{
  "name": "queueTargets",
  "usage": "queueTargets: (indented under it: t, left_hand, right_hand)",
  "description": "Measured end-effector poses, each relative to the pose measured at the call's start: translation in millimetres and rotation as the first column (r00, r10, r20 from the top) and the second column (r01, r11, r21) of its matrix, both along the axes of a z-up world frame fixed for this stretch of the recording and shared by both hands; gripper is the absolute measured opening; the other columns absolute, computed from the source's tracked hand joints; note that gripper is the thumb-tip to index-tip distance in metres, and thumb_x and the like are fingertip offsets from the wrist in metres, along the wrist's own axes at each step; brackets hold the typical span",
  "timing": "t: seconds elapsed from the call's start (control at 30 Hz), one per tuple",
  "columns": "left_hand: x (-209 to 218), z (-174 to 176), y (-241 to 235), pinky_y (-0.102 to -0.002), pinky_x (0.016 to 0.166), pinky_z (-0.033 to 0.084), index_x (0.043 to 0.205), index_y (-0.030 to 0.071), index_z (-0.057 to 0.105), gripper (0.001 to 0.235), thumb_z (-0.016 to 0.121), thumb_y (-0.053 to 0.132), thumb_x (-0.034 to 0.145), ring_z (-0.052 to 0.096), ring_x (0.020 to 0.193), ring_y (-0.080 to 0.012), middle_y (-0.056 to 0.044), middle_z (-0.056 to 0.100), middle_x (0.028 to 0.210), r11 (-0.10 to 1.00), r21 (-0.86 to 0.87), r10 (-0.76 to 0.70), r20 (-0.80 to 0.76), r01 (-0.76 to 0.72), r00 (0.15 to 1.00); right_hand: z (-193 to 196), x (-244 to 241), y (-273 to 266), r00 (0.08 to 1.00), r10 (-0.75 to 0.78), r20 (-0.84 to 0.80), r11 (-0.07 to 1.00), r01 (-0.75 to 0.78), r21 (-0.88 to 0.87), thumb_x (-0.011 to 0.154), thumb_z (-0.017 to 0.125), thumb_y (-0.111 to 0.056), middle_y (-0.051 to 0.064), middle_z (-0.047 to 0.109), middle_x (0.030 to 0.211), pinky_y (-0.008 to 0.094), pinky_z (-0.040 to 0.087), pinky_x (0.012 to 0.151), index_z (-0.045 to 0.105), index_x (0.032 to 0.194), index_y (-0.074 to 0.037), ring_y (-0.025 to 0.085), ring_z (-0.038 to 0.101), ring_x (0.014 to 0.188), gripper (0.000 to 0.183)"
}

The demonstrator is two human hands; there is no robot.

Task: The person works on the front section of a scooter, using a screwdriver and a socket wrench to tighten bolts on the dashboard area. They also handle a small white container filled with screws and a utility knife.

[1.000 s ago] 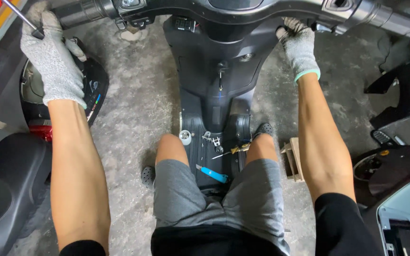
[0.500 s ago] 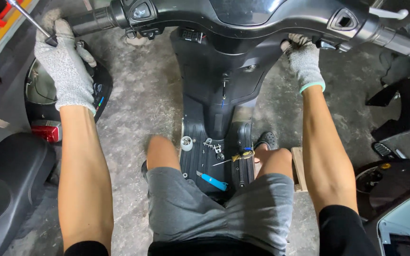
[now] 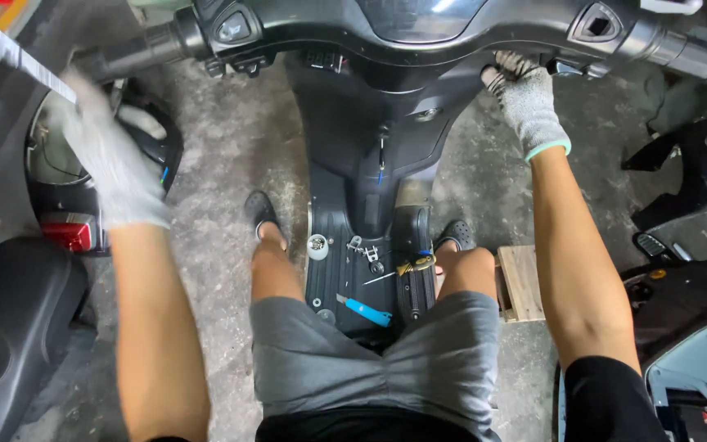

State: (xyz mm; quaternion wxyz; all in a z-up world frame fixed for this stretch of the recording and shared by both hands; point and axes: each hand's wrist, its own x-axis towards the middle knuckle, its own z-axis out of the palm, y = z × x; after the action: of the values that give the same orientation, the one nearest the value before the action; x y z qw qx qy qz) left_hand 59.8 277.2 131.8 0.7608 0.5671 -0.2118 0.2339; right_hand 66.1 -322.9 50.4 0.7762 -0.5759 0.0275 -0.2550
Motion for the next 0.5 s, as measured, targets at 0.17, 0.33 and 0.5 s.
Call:
queueTargets:
  t: [0.17,0.33,0.5]
  left_hand:
    - [65.9,-133.6,-23.0,-0.030,0.063,0.049,0.108,0.008,0.066,0.030,0.076,0.036,0.108,0.063,0.072,-0.0133,-0.002,0.067,0.093,0.916,-0.400,-0.156,-0.388,-0.014,0.909]
    - [63.5,-123.1,-82.9,-0.028,0.050,0.042,0.106,0.006,0.069,0.035,0.073,0.040,0.101,0.053,0.057,-0.0116,-0.002,0.062,0.074,0.983,0.183,0.056,-0.402,0.020,0.914]
    - [27.6,-92.4,-120.0,-0.028,0.045,0.045,0.107,0.007,0.066,0.041,0.055,0.046,0.104,0.061,0.053,-0.0104,0.003,0.078,0.085,0.948,0.261,-0.050,-0.438,0.180,0.898]
  right_hand:
    - [24.0,-34.3,48.4,0.932,-0.345,-0.109,0.766,0.212,-0.607,0.099,0.079,-0.016,0.011,0.069,0.115,0.029,0.053,0.083,0.067,0.133,-0.001,0.015,0.061,0.095,0.038]
    - [26.2,-98.0,106.6,0.853,-0.374,0.364,0.247,0.470,-0.847,0.105,0.078,-0.017,0.019,0.061,0.144,0.040,0.051,0.110,0.055,0.151,0.003,0.031,0.061,0.130,0.055]
    - [13.2,-142.4,143.2,0.892,-0.443,0.090,0.478,0.320,-0.818,0.104,0.073,-0.027,0.015,0.063,0.138,0.038,0.055,0.105,0.050,0.153,-0.004,0.028,0.064,0.122,0.059]
